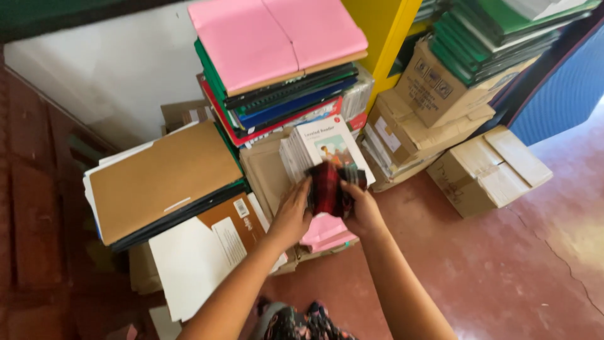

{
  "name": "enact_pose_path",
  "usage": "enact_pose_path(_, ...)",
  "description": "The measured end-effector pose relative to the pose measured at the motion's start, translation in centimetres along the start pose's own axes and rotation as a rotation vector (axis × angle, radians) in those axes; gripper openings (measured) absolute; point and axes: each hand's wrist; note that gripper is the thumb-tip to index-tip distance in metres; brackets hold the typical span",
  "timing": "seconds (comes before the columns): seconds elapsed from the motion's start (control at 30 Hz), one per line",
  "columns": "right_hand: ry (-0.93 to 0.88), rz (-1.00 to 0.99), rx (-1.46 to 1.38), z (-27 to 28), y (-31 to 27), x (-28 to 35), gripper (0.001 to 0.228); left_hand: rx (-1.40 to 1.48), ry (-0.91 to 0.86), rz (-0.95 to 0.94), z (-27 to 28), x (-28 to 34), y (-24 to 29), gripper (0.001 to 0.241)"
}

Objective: Wiping down various folders and envelopes with a cloth to remove dust.

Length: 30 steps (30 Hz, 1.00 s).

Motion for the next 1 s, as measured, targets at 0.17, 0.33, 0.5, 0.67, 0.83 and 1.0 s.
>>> enact_pose_path(0.17,-0.015,0.036,-0.056,-7.1,-3.8,4.1,0.017,0.087,0.048,-0.030,2.1,-2.6,-0.4,0.081)
enact_pose_path(0.33,-0.011,0.000,-0.073,-9.2,-4.2,2.0,0.018,0.186,0.052,0.069,4.3,-5.5,-1.2,0.075)
enact_pose_path(0.5,-0.027,-0.001,-0.145,-10.7,-4.9,-0.2,0.021,0.376,0.251,0.124,5.7,-8.6,-2.4,0.064)
enact_pose_path(0.67,-0.077,0.013,-0.117,-11.0,-5.3,-5.1,0.019,0.491,0.382,0.175,5.7,-13.2,-4.9,0.056)
enact_pose_path(0.83,-0.123,0.007,-0.045,-13.5,-7.7,-8.6,0.016,0.971,0.484,0.344,7.3,-17.2,-3.9,0.053)
enact_pose_path(1.0,-0.201,-0.008,-0.012,-13.8,-9.2,-15.7,0.015,1.331,0.595,0.483,8.3,-21.7,-3.4,0.056)
Point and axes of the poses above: each hand's wrist, its own x-axis away from the middle knuckle, its own z-axis out of the back of the hand, y = z × x, and after that the axes turned 1 degree about x, right-handed
